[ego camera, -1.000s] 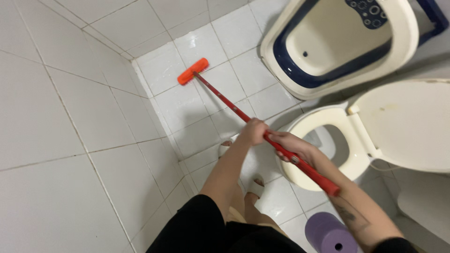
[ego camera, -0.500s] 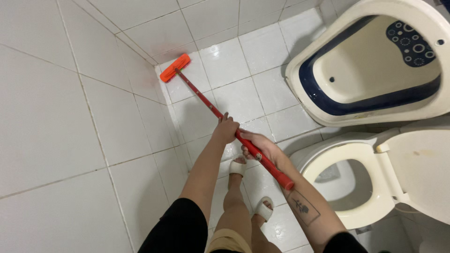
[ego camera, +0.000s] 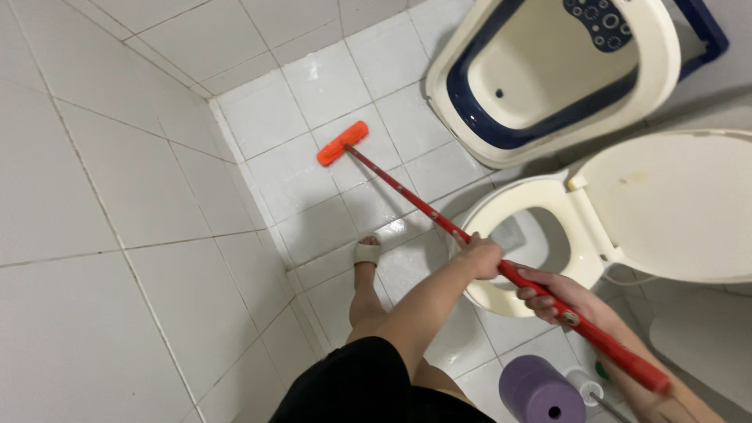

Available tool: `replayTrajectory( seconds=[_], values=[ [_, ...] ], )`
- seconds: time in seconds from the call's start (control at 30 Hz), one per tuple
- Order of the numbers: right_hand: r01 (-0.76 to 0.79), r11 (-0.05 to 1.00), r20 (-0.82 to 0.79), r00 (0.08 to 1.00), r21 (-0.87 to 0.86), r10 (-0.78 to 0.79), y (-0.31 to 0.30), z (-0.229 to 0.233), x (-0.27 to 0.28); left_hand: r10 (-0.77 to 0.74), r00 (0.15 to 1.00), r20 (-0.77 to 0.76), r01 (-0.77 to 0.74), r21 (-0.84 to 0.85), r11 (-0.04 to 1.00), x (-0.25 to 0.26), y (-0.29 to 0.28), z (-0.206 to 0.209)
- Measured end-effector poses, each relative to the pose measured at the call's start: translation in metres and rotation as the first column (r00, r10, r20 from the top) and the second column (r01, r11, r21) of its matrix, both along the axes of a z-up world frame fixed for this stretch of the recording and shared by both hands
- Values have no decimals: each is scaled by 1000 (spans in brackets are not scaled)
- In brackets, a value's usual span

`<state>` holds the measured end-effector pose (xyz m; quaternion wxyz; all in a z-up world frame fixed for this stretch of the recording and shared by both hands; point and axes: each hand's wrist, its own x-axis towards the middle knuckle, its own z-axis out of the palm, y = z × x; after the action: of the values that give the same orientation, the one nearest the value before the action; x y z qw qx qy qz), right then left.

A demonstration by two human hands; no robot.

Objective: The person scrubs the tiled floor of a bathroom using a long-handled brush, moving it back and forth around a toilet and a portable bidet tub.

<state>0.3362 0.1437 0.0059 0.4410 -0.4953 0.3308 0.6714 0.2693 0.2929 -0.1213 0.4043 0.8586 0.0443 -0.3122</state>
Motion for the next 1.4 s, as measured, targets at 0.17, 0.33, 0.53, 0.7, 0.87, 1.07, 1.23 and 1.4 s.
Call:
replayTrajectory(
  seconds=[0.17, 0.33, 0.53, 0.7, 0.87, 1.07, 1.23, 1.4],
  values=[
    [-238, 954, 186, 944, -183, 271, -9, 35, -3, -98, 995, -8, 97, -84, 992, 11, -22, 29],
    [-166, 982, 174, 968, -86, 179, 39, -9, 6, -140, 990, -36, 141, 40, 989, 30, 33, -13],
    [-22, 982, 187, 982, 187, -14, 151, -95, 19, -156, 975, 157, 60, 490, 870, 56, 143, -97],
    [85, 971, 202, 970, 225, -132, 224, -122, 37, -75, 995, 71, 23, 554, 832, 86, 211, -124],
    [80, 960, 249, 957, 268, -150, 226, -122, 29, -105, 988, 114, 28, 540, 841, 88, 218, -152],
    [69, 984, 206, 973, 162, -102, 109, -83, -6, -227, 973, 48, 189, 410, 893, 58, 90, -125],
    [41, 999, 229, 973, -33, -33, -4, -11, -37, -317, 940, -124, 337, 218, 916, 36, -33, -47],
    [8, 995, 239, 971, -102, 17, -53, 28, -47, -327, 939, -106, 341, 168, 925, 17, -88, -6]
  ],
)
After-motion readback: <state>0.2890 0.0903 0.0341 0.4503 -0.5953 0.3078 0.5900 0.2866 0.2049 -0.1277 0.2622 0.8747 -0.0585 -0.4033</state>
